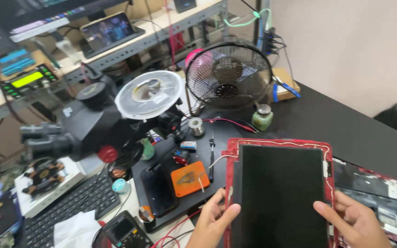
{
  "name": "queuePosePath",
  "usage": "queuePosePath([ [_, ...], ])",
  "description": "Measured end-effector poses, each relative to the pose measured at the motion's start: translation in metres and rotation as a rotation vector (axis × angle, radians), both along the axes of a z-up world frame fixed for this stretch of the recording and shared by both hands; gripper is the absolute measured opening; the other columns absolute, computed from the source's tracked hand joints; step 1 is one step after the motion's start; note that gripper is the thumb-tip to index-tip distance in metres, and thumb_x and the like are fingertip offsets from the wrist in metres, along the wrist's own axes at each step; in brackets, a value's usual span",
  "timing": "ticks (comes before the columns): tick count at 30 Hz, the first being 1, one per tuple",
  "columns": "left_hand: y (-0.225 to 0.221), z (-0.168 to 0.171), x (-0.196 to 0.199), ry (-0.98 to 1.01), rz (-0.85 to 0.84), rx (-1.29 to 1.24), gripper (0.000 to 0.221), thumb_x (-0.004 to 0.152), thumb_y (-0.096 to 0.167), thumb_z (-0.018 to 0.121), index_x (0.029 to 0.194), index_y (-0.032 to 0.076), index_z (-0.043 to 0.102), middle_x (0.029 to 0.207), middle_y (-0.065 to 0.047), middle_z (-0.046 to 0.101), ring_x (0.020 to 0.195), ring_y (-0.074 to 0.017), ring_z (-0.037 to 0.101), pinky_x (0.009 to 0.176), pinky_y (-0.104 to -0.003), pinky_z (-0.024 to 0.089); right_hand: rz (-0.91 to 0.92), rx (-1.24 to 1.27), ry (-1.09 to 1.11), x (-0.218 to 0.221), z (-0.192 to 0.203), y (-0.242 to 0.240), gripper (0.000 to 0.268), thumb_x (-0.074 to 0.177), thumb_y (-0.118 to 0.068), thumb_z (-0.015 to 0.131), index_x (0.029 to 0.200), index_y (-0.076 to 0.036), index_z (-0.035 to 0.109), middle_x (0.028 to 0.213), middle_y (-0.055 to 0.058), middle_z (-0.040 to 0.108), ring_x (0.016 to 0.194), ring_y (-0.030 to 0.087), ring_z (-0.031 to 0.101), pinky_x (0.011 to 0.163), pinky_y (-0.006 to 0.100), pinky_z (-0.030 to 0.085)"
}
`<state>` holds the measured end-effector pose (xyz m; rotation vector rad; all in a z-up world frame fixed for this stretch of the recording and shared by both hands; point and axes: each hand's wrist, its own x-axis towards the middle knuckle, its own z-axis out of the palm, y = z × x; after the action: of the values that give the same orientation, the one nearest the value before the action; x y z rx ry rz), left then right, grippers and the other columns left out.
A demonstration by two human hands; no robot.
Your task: Replacing the screen and bezel of a laptop on a repair bench.
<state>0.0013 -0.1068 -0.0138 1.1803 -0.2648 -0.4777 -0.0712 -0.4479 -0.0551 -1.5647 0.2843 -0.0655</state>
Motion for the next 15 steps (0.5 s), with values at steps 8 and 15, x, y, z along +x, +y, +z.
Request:
queuePosePath([
  [8,0.014,-0.006,0.002,0.125,-0.036,-0.073,0.031,0.104,0.020,0.066,0.131,0.006,0.060,0.087,0.004,0.059,0.070,-0.0001,0.050,0.061,-0.019,0.037,-0.008,0.180,0.081,0.043,-0.005,0.004,0.049,0.103,-0.015,0.059,0.150,0.000,0.054,0.115,0.017,0.068,0.101,0.021,0.056,0.086,0.037,0.045],
  [15,0.034,0.043,-0.001,0.247,-0.015,-0.165,0.030,0.104,0.022,0.054,0.127,0.005,0.062,0.093,0.002,0.071,0.072,-0.0071,0.066,0.066,-0.023,0.051,-0.096,0.253,-0.014,0.036,0.087,0.074,0.050,0.101,-0.019,0.052,0.148,-0.004,0.054,0.126,0.005,0.067,0.113,0.012,0.059,0.097,0.032,0.045],
])
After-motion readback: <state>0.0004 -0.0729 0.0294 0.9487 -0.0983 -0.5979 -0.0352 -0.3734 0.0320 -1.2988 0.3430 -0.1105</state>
